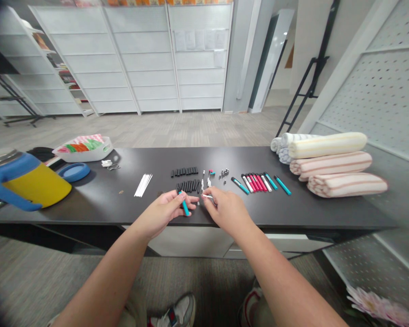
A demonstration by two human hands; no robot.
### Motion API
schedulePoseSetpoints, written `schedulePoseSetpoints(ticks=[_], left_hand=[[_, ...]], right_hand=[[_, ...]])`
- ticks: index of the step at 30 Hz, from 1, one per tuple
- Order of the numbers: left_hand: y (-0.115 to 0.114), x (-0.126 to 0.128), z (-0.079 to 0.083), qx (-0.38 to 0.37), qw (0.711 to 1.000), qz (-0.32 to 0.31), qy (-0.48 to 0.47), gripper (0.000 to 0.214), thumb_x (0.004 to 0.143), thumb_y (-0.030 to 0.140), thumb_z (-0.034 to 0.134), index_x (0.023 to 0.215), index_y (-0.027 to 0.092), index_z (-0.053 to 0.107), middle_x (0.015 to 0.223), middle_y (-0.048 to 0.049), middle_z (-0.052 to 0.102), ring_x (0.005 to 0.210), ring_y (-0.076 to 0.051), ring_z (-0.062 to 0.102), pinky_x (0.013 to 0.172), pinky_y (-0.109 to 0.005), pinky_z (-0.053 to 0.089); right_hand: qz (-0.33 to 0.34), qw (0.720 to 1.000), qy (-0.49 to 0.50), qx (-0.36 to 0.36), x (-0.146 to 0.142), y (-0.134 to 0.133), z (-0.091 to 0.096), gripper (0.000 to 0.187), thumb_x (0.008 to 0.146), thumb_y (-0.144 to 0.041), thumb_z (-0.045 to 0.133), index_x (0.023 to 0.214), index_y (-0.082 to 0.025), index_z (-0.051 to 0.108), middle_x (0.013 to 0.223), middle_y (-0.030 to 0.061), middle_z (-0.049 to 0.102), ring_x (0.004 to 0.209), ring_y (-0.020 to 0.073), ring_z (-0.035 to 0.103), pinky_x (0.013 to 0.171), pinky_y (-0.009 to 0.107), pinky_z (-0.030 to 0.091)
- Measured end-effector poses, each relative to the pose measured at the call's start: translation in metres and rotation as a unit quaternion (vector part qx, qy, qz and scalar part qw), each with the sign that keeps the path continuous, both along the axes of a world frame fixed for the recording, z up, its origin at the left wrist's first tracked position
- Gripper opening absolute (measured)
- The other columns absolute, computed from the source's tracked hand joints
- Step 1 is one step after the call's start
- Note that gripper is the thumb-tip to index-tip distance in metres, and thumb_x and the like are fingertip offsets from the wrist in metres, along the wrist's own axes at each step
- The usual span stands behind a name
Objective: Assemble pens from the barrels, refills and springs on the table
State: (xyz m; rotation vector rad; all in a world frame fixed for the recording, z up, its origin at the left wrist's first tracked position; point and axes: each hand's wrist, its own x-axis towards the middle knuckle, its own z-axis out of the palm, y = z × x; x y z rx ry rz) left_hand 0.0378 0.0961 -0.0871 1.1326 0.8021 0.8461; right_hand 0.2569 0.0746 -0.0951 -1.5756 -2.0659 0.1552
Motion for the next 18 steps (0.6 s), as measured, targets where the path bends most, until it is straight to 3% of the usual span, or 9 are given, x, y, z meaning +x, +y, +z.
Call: schedulePoseSetpoints(ticks=[4,6,8,10,13,15,18], left_hand=[[-0.001,0.001,-0.001,0.038,0.998,0.049,-0.003,0.036,0.096,0.053,0.065,0.098,0.017,0.059,0.089,-0.0066,0.070,0.079,-0.017,0.065,0.080,-0.032,0.054],[-0.001,0.001,0.002,0.094,0.989,0.088,0.069,0.027,0.100,0.047,0.056,0.100,0.020,0.059,0.076,-0.0002,0.064,0.067,-0.015,0.059,0.072,-0.029,0.051],[-0.004,0.002,0.007,0.187,0.951,0.120,0.216,0.022,0.100,0.040,0.053,0.099,0.021,0.064,0.074,-0.0003,0.063,0.065,-0.016,0.058,0.070,-0.029,0.047],[-0.007,0.008,0.011,0.269,0.882,0.125,0.366,0.019,0.098,0.033,0.055,0.093,0.021,0.069,0.077,-0.0037,0.067,0.071,-0.020,0.062,0.071,-0.030,0.044],[-0.013,0.020,0.010,0.290,0.815,0.121,0.487,0.022,0.096,0.039,0.062,0.094,0.021,0.074,0.075,-0.0079,0.069,0.071,-0.027,0.065,0.071,-0.034,0.042],[-0.015,0.029,0.007,0.287,0.797,0.130,0.515,0.028,0.093,0.046,0.067,0.101,0.020,0.076,0.077,-0.0110,0.070,0.075,-0.032,0.067,0.074,-0.037,0.044],[-0.016,0.036,0.006,0.277,0.801,0.141,0.512,0.026,0.089,0.044,0.073,0.101,0.021,0.077,0.079,-0.0125,0.071,0.080,-0.034,0.068,0.079,-0.038,0.045]], right_hand=[[-0.009,1.000,0.020,0.003,0.001,-0.003,0.001,0.024,0.102,-0.041,0.055,0.106,-0.025,0.073,0.069,0.0004,0.071,0.070,0.0212,0.068,0.065,0.029,0.037],[-0.015,0.999,0.033,0.006,0.000,-0.004,0.002,0.025,0.102,-0.041,0.054,0.105,-0.025,0.073,0.063,-0.0015,0.066,0.062,0.0190,0.063,0.062,0.028,0.035],[-0.021,0.998,0.050,0.012,0.000,-0.003,0.002,0.025,0.102,-0.041,0.054,0.103,-0.024,0.072,0.059,-0.0030,0.061,0.056,0.0168,0.058,0.060,0.028,0.033],[-0.028,0.997,0.069,0.022,0.000,-0.003,0.001,0.026,0.101,-0.042,0.054,0.101,-0.024,0.072,0.057,-0.0038,0.058,0.052,0.0155,0.053,0.058,0.027,0.032],[-0.039,0.995,0.091,0.034,0.001,-0.003,0.001,0.027,0.101,-0.043,0.055,0.100,-0.023,0.073,0.056,-0.0042,0.056,0.051,0.0147,0.050,0.058,0.027,0.032],[-0.041,0.994,0.099,0.033,0.001,-0.003,0.001,0.026,0.101,-0.043,0.055,0.100,-0.023,0.073,0.057,-0.0041,0.056,0.050,0.0146,0.049,0.057,0.027,0.031],[-0.032,0.994,0.101,0.032,0.002,-0.004,0.003,0.026,0.101,-0.042,0.055,0.100,-0.023,0.072,0.057,-0.0040,0.055,0.051,0.0149,0.049,0.058,0.028,0.031]])
